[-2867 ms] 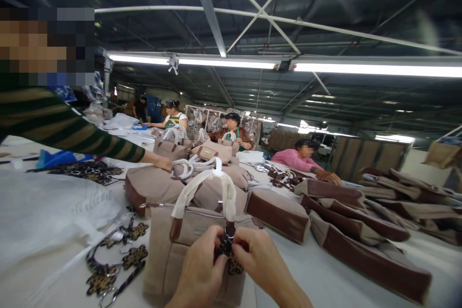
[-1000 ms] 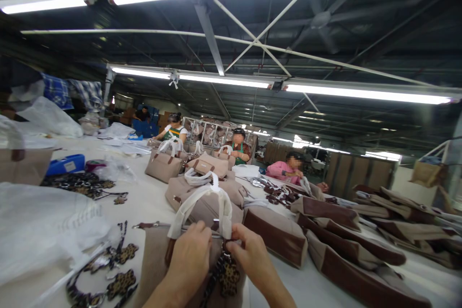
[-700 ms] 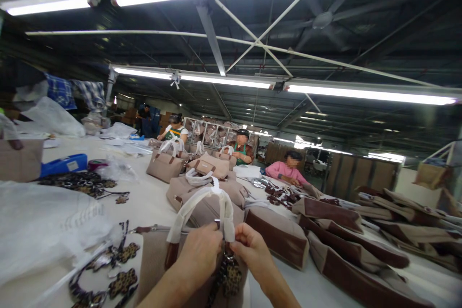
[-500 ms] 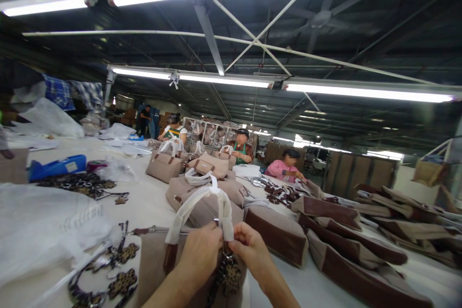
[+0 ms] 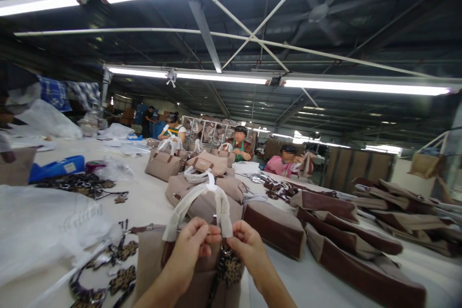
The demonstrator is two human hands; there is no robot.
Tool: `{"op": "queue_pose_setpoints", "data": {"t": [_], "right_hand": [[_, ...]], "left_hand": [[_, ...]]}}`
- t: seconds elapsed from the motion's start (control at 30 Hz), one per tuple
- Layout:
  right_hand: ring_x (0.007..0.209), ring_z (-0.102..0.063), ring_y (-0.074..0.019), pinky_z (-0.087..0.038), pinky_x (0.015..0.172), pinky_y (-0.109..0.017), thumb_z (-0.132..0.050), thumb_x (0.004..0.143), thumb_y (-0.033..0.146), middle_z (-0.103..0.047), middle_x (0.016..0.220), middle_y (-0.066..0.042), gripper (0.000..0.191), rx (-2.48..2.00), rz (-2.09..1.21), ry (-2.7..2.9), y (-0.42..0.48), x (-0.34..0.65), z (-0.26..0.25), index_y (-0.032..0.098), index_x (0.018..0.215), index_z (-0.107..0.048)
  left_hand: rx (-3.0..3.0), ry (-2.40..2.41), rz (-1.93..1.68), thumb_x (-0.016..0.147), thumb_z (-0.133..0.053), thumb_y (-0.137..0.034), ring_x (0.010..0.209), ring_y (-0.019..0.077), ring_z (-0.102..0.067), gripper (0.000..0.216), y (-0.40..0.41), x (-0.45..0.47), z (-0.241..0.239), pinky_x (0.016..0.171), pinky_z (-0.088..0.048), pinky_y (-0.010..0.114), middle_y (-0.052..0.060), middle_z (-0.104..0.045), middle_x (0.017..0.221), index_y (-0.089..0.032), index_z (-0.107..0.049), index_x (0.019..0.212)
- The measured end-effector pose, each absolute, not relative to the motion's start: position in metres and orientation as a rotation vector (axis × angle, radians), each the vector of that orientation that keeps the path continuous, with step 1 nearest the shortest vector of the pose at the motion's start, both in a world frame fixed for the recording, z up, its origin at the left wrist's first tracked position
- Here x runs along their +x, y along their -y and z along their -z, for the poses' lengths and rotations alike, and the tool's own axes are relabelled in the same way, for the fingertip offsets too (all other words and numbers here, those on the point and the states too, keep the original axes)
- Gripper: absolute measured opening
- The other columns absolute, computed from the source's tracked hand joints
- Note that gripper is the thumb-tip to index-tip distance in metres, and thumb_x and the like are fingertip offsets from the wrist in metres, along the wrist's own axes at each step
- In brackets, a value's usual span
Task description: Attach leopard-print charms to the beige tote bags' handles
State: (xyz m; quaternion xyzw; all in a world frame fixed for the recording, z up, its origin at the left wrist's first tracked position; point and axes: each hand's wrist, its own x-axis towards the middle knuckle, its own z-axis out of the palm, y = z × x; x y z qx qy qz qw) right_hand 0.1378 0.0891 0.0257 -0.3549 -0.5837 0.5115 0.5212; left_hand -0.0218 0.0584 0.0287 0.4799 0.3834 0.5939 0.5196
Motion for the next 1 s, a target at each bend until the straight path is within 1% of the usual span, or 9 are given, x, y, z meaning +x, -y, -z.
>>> {"op": "queue_pose_setpoints", "data": {"t": [0.1,0.2,0.37,0.5,0.63,0.73,0.83,0.9,1.0], "right_hand": [[0.052,-0.041,-0.009,-0.024,0.053,-0.023,-0.072,0.059,0.034,-0.058,0.059,0.004,0.028,-0.876,-1.258,1.385,-0.086,0.14,-0.025,0.018,0.072,-0.053],[0.052,-0.038,-0.008,-0.022,0.053,-0.023,-0.073,0.06,0.036,-0.057,0.06,0.005,0.03,-0.881,-1.29,1.393,-0.082,0.138,-0.027,0.017,0.074,-0.054],[0.054,-0.038,-0.0081,-0.022,0.052,-0.022,-0.075,0.057,0.035,-0.053,0.057,0.006,0.03,-0.85,-1.296,1.41,-0.078,0.131,-0.032,0.017,0.072,-0.055],[0.049,-0.031,-0.0061,-0.016,0.048,-0.022,-0.078,0.058,0.036,-0.049,0.054,0.008,0.034,-0.854,-1.319,1.379,-0.075,0.132,-0.03,0.017,0.073,-0.054],[0.045,-0.027,-0.0052,-0.013,0.046,-0.022,-0.078,0.058,0.037,-0.04,0.05,0.01,0.038,-0.823,-1.329,1.319,-0.075,0.132,-0.022,0.02,0.069,-0.046],[0.045,-0.028,-0.005,-0.015,0.045,-0.021,-0.079,0.056,0.038,-0.041,0.053,0.01,0.044,-0.779,-1.339,1.283,-0.076,0.129,-0.017,0.021,0.067,-0.04],[0.046,-0.028,-0.0049,-0.015,0.045,-0.021,-0.08,0.056,0.038,-0.041,0.053,0.01,0.045,-0.758,-1.346,1.258,-0.077,0.128,-0.016,0.021,0.067,-0.039],[0.046,-0.027,-0.005,-0.014,0.045,-0.021,-0.079,0.056,0.036,-0.04,0.052,0.01,0.044,-0.754,-1.35,1.243,-0.076,0.127,-0.016,0.021,0.067,-0.039],[0.046,-0.027,-0.0047,-0.013,0.045,-0.021,-0.079,0.055,0.034,-0.042,0.053,0.01,0.043,-0.756,-1.36,1.229,-0.076,0.127,-0.018,0.021,0.068,-0.041]], "left_hand": [[1.221,-0.931,-1.313,0.076,-0.053,-0.054,0.06,0.0147,-0.059,0.034,-0.056,-0.025,-0.03,0.057,-0.041,0.025,-0.002,-0.059,0.068,-0.023,-0.041,0.081],[1.507,-1.16,-1.292,0.083,-0.046,-0.038,0.051,0.0133,-0.045,0.02,-0.054,-0.022,-0.032,0.054,-0.032,0.026,-0.004,-0.049,0.057,-0.021,-0.045,0.072],[1.985,-1.438,-1.211,0.082,-0.042,-0.013,0.08,0.0206,-0.059,0.02,-0.048,-0.015,-0.041,0.074,-0.037,0.031,0.005,-0.066,0.082,-0.018,-0.062,0.082],[2.052,-1.476,-1.108,0.075,-0.047,-0.011,0.074,0.0201,-0.057,0.019,-0.044,-0.017,-0.046,0.069,-0.036,0.03,0.003,-0.064,0.073,-0.018,-0.065,0.074],[1.996,-1.257,-1.208,0.084,-0.04,-0.019,0.088,0.0209,-0.059,0.023,-0.043,-0.022,-0.042,0.08,-0.042,0.03,0.006,-0.065,0.088,-0.017,-0.062,0.078],[1.862,-1.216,-1.165,0.088,-0.034,-0.026,0.063,0.0171,-0.055,0.028,-0.045,-0.023,-0.038,0.059,-0.044,0.026,0.002,-0.055,0.068,-0.018,-0.056,0.073],[1.673,-1.227,-1.129,0.085,-0.033,-0.024,0.04,0.0129,-0.043,0.021,-0.048,-0.023,-0.034,0.037,-0.031,0.022,-0.004,-0.053,0.06,-0.019,-0.052,0.093],[1.592,-1.246,-1.174,0.081,-0.036,-0.021,0.037,0.0119,-0.044,0.016,-0.048,-0.024,-0.033,0.034,-0.027,0.02,-0.004,-0.058,0.062,-0.021,-0.047,0.094],[1.712,-1.372,-1.199,0.079,-0.04,-0.019,0.042,0.0121,-0.047,0.009,-0.046,-0.028,-0.035,0.045,-0.033,0.022,-0.003,-0.056,0.055,-0.021,-0.047,0.074]]}}
